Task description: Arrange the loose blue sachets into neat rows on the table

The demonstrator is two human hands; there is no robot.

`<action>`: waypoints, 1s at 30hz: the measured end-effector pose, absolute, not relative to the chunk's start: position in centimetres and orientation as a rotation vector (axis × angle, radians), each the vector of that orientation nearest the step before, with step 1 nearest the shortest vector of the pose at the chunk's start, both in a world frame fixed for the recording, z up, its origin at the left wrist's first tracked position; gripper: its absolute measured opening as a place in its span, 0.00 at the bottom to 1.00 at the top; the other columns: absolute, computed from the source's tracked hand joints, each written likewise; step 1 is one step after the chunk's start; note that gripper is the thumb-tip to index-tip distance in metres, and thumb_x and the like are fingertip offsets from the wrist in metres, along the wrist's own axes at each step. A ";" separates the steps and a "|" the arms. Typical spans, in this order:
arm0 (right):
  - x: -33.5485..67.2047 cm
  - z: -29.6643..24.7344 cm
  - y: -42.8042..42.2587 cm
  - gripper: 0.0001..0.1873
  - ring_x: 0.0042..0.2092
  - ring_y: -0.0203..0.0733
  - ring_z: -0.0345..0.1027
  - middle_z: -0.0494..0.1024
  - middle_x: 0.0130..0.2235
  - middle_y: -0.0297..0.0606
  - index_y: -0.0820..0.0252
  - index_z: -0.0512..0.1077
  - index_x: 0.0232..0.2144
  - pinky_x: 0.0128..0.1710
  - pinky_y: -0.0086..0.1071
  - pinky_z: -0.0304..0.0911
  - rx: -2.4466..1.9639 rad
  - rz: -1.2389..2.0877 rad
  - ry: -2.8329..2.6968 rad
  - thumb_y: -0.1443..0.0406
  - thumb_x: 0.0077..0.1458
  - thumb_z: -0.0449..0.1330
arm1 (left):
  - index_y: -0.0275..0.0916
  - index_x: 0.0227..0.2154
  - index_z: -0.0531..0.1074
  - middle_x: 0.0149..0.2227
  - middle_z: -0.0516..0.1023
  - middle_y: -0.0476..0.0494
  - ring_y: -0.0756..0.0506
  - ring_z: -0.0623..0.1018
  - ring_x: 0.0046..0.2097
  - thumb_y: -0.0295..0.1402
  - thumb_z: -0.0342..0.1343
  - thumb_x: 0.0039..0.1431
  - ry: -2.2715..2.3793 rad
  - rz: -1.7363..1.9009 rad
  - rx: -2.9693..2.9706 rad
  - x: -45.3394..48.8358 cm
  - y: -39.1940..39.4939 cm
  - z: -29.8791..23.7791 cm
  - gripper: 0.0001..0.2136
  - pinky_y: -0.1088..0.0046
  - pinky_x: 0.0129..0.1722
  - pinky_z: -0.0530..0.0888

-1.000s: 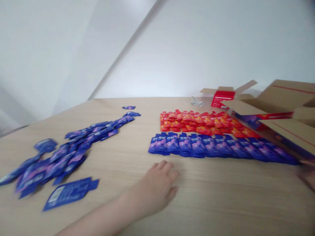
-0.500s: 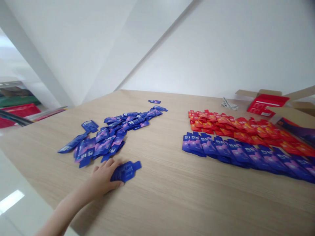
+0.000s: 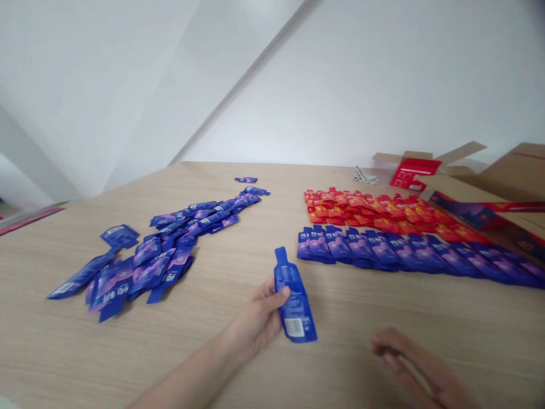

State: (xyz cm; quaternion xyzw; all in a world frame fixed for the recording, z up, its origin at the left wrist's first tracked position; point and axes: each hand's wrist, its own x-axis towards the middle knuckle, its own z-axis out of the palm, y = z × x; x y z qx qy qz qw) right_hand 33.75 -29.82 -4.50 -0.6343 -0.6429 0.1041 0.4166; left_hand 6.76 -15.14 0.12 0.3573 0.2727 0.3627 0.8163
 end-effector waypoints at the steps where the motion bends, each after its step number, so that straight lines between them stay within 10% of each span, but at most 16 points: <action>1: 31.6 -4.4 -29.7 0.20 0.41 0.45 0.76 0.80 0.42 0.40 0.53 0.73 0.50 0.40 0.31 0.74 -1.533 0.329 -1.657 0.51 0.61 0.56 | 0.36 0.37 0.72 0.37 0.76 0.43 0.48 0.76 0.37 0.34 0.68 0.49 0.543 0.766 0.639 8.5 -15.9 -0.1 0.15 0.71 0.45 0.71; 7: 25.3 -4.0 -28.2 0.27 0.55 0.47 0.69 0.70 0.58 0.46 0.58 0.57 0.61 0.49 0.33 0.71 -1.466 0.245 -1.587 0.60 0.62 0.55 | 0.34 0.45 0.71 0.44 0.76 0.36 0.43 0.78 0.44 0.35 0.62 0.57 0.444 0.610 0.416 12.9 -20.2 -0.6 0.16 0.64 0.48 0.72; 15: 28.5 1.2 -27.3 0.05 0.37 0.41 0.73 0.75 0.36 0.37 0.54 0.69 0.40 0.35 0.29 0.71 -1.523 -0.068 -1.602 0.64 0.63 0.54 | 0.37 0.42 0.70 0.43 0.76 0.40 0.48 0.75 0.41 0.29 0.57 0.56 0.713 0.557 1.229 10.3 -16.4 -2.1 0.11 0.73 0.39 0.69; 20: 28.0 -0.9 -24.2 0.18 0.44 0.46 0.69 0.72 0.41 0.44 0.59 0.71 0.48 0.44 0.36 0.69 -1.411 -0.194 -1.977 0.74 0.60 0.49 | 0.36 0.33 0.71 0.33 0.76 0.44 0.46 0.73 0.37 0.26 0.46 0.57 1.046 0.695 1.922 6.2 -10.7 -2.2 0.09 0.67 0.41 0.70; 30: 24.8 -6.6 -20.7 0.26 0.59 0.54 0.60 0.66 0.56 0.52 0.64 0.67 0.57 0.58 0.48 0.63 -1.534 -0.102 -2.292 0.75 0.55 0.56 | 0.38 0.49 0.72 0.55 0.67 0.33 0.33 0.69 0.56 0.36 0.46 0.61 2.067 0.525 2.296 -4.0 -7.3 1.5 0.18 0.54 0.56 0.66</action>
